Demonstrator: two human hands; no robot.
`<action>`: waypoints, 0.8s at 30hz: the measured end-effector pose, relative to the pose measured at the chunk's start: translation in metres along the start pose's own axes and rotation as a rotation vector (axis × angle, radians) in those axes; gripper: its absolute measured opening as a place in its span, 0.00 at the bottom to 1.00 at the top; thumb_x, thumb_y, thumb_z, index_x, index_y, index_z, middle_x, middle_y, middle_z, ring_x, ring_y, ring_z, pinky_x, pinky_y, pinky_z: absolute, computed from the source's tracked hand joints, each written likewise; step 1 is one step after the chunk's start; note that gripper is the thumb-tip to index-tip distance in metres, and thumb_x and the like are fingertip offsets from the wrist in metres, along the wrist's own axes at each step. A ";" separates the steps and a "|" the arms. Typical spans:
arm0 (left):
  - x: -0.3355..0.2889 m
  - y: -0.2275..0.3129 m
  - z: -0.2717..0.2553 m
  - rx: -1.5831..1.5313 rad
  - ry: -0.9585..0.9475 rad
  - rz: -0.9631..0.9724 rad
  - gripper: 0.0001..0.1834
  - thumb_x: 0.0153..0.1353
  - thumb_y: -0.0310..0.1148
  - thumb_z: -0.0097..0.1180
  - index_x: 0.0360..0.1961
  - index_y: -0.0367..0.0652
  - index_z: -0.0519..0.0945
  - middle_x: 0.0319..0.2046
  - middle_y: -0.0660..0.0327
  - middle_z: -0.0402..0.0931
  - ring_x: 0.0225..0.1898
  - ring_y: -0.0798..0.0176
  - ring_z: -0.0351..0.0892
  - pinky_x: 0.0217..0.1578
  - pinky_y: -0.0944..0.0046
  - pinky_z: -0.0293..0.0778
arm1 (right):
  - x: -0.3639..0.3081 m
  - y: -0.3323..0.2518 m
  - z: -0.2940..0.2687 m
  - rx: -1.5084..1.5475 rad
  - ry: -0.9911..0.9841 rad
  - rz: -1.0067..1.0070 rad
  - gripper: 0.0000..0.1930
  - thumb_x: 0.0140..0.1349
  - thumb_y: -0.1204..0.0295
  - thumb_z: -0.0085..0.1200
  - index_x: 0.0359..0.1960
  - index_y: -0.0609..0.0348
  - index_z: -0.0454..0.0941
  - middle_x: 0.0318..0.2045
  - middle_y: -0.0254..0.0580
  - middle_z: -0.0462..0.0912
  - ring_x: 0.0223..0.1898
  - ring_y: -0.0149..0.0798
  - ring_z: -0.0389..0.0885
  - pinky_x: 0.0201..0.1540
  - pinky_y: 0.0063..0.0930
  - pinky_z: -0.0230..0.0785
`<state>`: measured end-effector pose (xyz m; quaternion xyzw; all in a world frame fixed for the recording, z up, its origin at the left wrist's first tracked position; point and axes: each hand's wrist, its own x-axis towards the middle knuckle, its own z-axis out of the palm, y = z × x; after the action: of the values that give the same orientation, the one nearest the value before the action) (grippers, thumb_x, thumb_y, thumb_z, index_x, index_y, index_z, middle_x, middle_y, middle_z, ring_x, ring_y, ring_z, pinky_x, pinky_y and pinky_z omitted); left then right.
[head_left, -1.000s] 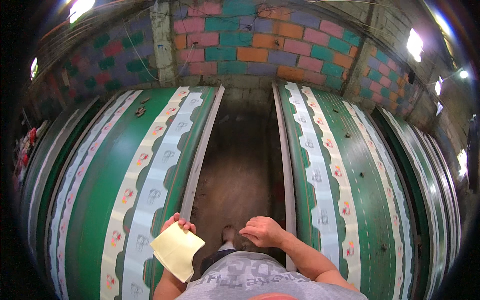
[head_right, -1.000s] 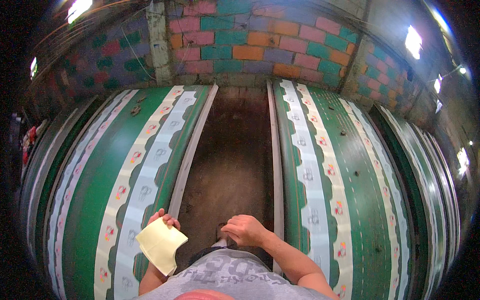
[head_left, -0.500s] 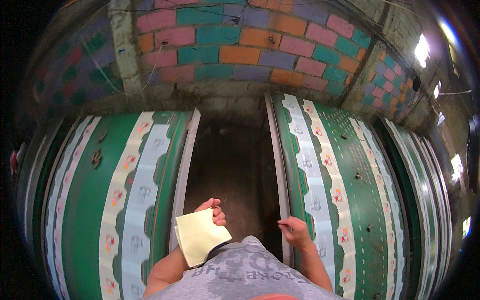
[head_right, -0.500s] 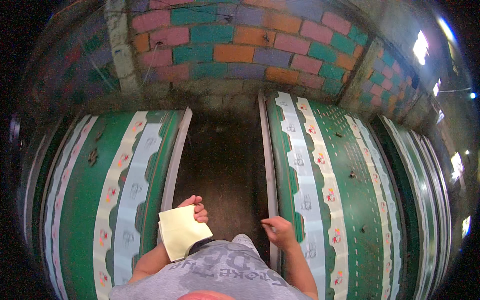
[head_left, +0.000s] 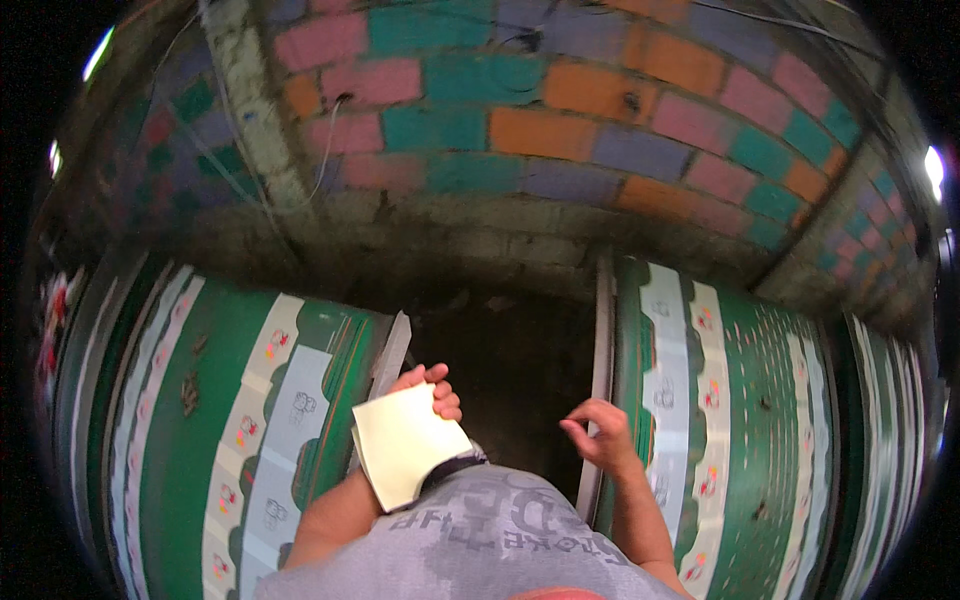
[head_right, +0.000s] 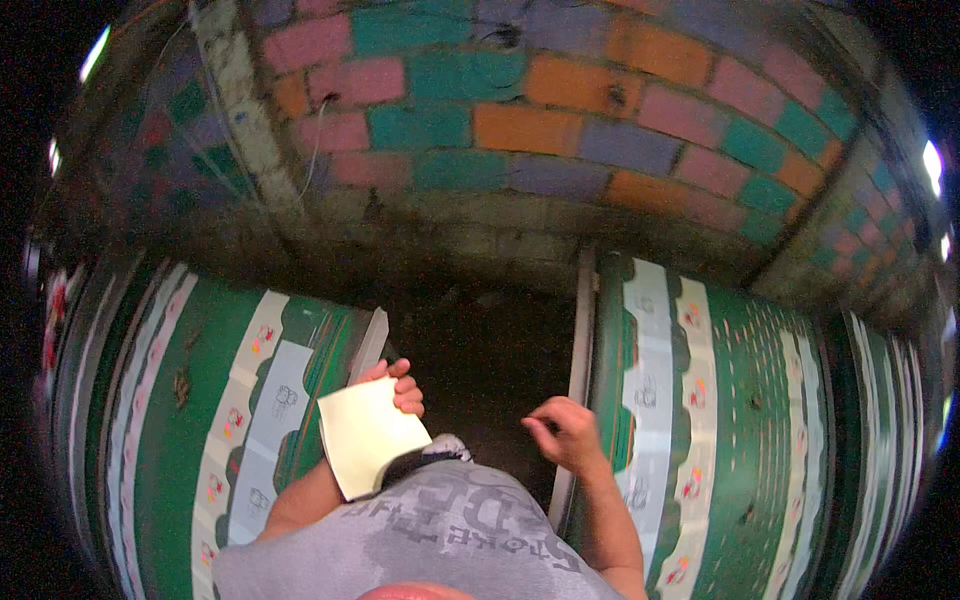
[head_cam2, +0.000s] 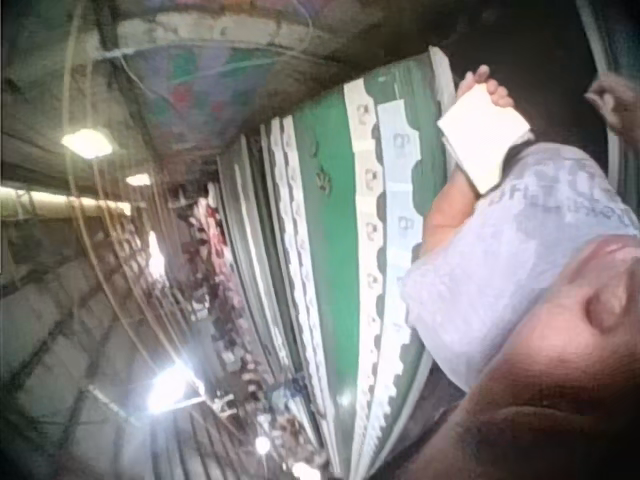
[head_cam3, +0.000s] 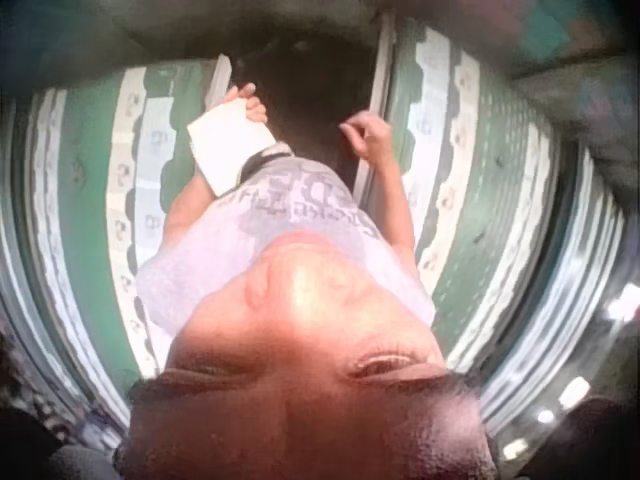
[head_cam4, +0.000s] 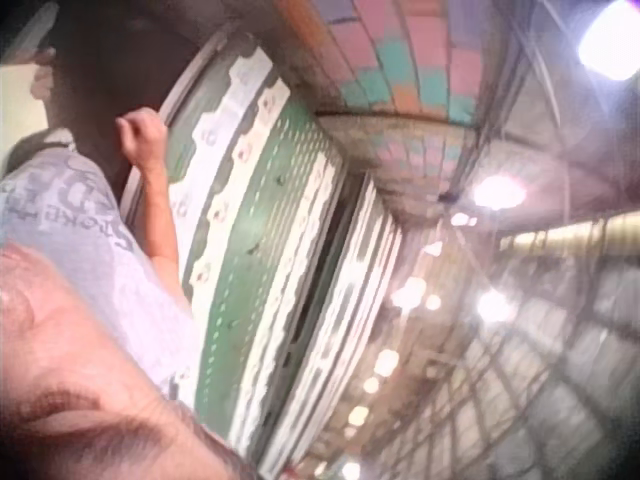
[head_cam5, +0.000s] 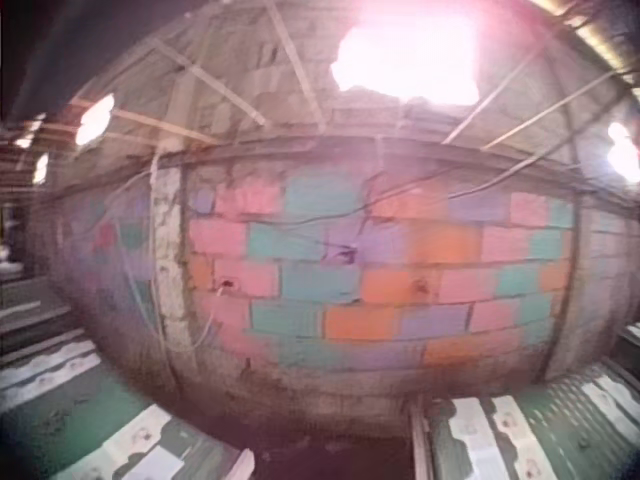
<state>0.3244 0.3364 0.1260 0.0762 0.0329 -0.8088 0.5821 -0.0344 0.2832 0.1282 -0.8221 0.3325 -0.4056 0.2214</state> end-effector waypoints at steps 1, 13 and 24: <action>0.017 0.016 0.003 -0.018 0.015 0.047 0.20 0.84 0.43 0.53 0.57 0.38 0.88 0.30 0.56 0.79 0.32 0.57 0.75 0.39 0.57 0.74 | 0.039 0.001 0.017 0.097 -0.067 -0.075 0.08 0.60 0.77 0.77 0.34 0.58 0.86 0.32 0.44 0.90 0.34 0.49 0.89 0.38 0.41 0.83; 0.205 0.184 -0.016 -0.126 0.085 0.636 0.22 0.82 0.48 0.54 0.62 0.42 0.84 0.38 0.58 0.86 0.48 0.50 0.87 0.66 0.42 0.81 | 0.391 0.071 0.217 0.124 -0.733 -0.531 0.20 0.61 0.73 0.76 0.55 0.61 0.87 0.49 0.49 0.88 0.50 0.53 0.90 0.50 0.44 0.86; 0.295 0.276 -0.042 0.184 0.095 1.368 0.31 0.86 0.50 0.46 0.77 0.39 0.75 0.53 0.55 0.83 0.65 0.46 0.83 0.68 0.43 0.79 | 0.576 0.142 0.341 0.246 -1.204 -0.414 0.10 0.65 0.68 0.74 0.42 0.60 0.90 0.42 0.51 0.92 0.43 0.51 0.94 0.46 0.41 0.86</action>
<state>0.4974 -0.0220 0.0470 0.1643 -0.0655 -0.2551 0.9506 0.4498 -0.1994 0.1425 -0.9214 -0.0642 0.0571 0.3791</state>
